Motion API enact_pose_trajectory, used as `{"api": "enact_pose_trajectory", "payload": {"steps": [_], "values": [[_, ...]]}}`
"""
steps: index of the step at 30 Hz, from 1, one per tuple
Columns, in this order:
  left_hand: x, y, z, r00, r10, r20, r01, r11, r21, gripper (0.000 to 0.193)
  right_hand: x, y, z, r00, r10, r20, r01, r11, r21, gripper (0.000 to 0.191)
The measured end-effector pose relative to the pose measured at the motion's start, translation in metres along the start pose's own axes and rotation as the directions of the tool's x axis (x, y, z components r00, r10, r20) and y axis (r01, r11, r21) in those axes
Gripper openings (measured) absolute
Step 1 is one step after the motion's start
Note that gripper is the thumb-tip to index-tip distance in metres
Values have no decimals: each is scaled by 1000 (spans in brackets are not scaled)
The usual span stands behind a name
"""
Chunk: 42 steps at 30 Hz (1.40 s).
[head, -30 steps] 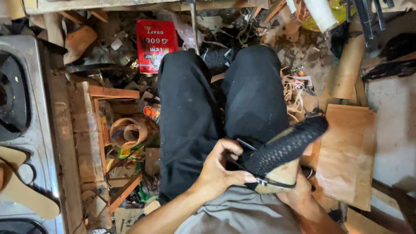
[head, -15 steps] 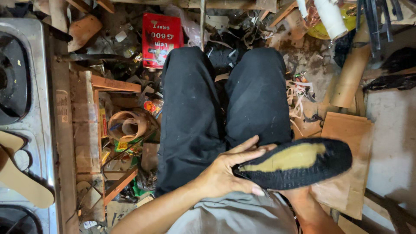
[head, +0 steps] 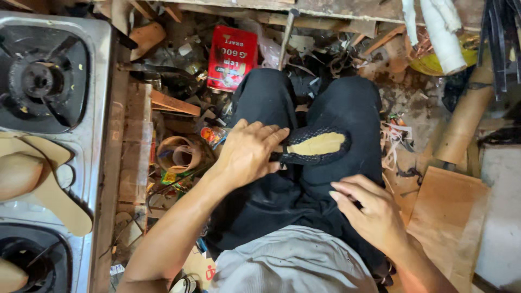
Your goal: The person assembles a black slip-on shoe by attaching a beige insole and a black strap to the shoe upper. They use a hammer to secure nails, scissors to trim excess material, and pliers to adjust components. The finished shoe is placed on a shelf with other completed shoes.
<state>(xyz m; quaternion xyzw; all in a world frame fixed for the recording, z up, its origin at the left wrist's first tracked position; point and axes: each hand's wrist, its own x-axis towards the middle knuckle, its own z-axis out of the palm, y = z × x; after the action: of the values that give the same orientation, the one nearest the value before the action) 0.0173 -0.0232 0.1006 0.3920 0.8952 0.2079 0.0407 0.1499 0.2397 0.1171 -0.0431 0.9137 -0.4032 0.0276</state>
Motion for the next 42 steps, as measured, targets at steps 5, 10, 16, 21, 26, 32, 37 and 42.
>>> {"api": "enact_pose_trajectory", "payload": {"steps": [5,10,16,21,26,32,37,42], "values": [[0,-2,12,1000,-12,-23,10,997,-81,80,48,-24,20,940,-340,-15,340,940,-35,19],[0,3,18,998,-36,-45,32,995,-91,77,74,-29,35,912,-409,33,410,912,-5,15],[-4,-1,11,1000,2,-15,-4,989,-148,79,83,-20,40,901,-430,51,430,903,15,8],[0,-3,11,999,-3,36,11,979,-205,80,82,-14,44,924,-378,55,378,926,-1,7],[2,-4,15,1000,16,-18,-20,971,-239,75,82,-15,44,936,-351,40,348,936,57,6],[1,-2,19,999,-10,-47,-3,966,-259,69,83,-16,43,967,-247,68,240,966,98,8],[0,1,21,997,-24,-67,6,966,-260,68,82,-18,45,989,-126,83,118,988,99,12],[-5,5,26,995,-8,-102,-19,965,-262,66,92,-15,50,971,203,125,-208,978,29,28]]}}
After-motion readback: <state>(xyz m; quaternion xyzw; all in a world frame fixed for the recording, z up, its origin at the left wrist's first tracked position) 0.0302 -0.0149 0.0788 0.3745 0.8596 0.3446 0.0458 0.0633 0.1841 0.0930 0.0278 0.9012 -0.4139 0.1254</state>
